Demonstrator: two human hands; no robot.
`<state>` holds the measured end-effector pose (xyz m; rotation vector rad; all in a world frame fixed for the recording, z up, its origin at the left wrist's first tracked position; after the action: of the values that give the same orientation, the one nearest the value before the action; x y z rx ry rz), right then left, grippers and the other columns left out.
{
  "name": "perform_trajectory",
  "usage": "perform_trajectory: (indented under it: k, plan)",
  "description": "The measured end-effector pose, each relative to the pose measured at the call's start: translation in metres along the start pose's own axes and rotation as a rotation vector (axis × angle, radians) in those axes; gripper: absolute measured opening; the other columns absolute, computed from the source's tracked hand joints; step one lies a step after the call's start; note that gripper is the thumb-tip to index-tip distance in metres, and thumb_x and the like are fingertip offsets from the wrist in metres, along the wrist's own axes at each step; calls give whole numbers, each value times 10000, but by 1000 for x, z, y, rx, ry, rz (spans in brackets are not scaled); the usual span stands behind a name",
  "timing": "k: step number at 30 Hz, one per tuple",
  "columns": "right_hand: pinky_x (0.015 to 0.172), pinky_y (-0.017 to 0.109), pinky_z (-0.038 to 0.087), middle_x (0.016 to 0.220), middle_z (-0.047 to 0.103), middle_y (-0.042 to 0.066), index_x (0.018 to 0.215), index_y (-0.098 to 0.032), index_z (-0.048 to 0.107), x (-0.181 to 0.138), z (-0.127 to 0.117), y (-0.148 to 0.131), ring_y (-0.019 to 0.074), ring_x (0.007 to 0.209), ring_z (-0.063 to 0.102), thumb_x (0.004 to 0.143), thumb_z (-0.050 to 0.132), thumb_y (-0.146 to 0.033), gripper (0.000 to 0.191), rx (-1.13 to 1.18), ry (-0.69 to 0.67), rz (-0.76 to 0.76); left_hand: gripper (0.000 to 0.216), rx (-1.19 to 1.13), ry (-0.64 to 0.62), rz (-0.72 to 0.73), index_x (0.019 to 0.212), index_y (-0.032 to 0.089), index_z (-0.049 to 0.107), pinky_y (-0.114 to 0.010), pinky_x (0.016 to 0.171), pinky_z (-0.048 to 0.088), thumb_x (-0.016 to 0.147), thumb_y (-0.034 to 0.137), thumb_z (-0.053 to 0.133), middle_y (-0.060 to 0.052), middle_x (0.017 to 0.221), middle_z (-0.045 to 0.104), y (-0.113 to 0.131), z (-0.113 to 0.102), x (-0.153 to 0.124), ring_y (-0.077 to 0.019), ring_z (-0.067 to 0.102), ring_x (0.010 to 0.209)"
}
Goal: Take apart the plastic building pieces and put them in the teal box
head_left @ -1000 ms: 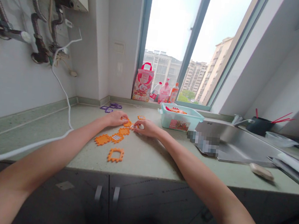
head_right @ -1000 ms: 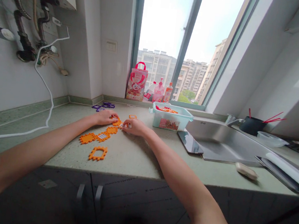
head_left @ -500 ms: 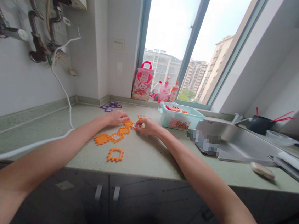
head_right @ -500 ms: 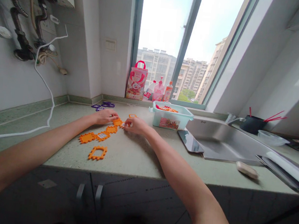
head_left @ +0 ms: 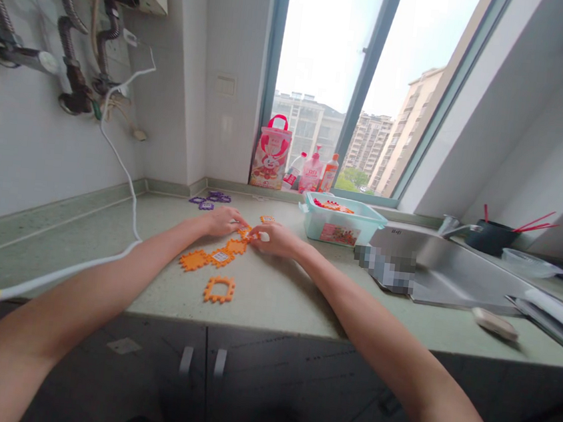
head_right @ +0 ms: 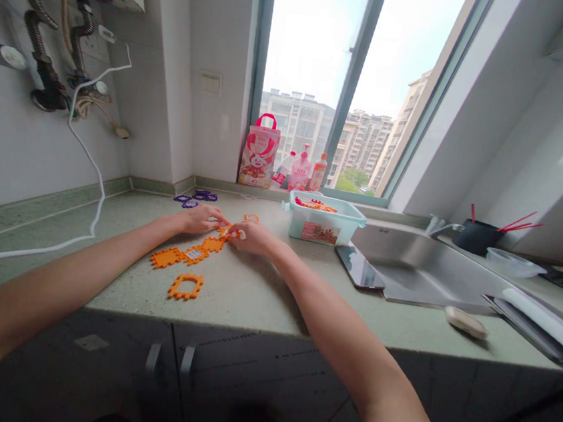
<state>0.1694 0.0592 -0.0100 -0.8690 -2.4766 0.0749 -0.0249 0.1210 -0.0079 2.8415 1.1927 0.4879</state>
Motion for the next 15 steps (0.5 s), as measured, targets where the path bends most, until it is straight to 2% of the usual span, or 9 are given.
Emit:
perform_trajectory:
  k: [2,7,12,15]
  plan:
    - [926,289,487,1076,793,59,1163,-233,793,1,7,8,191,987,716,955,738,-263,218,29,-52,19,424,-5,0,0,1196,273,839,-258,933,523,949,443,539,-60,1147,776,1,-1,-1,-207,718,1013]
    - [922,278,473,1064,788,44,1159,-238,787,1,6,13,184,987,705,926,751,-221,237,22,-59,55,416,9,12,-3,1178,277,844,-269,927,518,956,456,541,-62,1115,779,5,-3,-3,-215,718,1000]
    - [856,277,465,1054,764,44,1212,-232,736,-2,1,3,191,969,684,924,778,-343,312,14,-99,91,463,7,-9,-8,1178,281,837,-284,928,513,943,572,564,-63,1126,778,7,-5,-3,-230,710,1021]
    - [821,263,455,1039,757,37,1160,-224,731,-2,1,2,172,926,669,938,763,-356,260,19,-105,109,500,4,-5,-15,1161,280,844,-292,912,512,937,623,558,-70,1106,776,8,-5,-3,-235,712,998]
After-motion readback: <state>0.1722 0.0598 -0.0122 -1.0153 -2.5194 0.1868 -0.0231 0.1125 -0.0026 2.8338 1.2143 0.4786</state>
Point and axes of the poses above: each hand's wrist, its own x-axis towards the middle knuckle, its own z-axis out of the palm, y = z × x, the point moved 5 cm from there along x, towards the middle knuckle
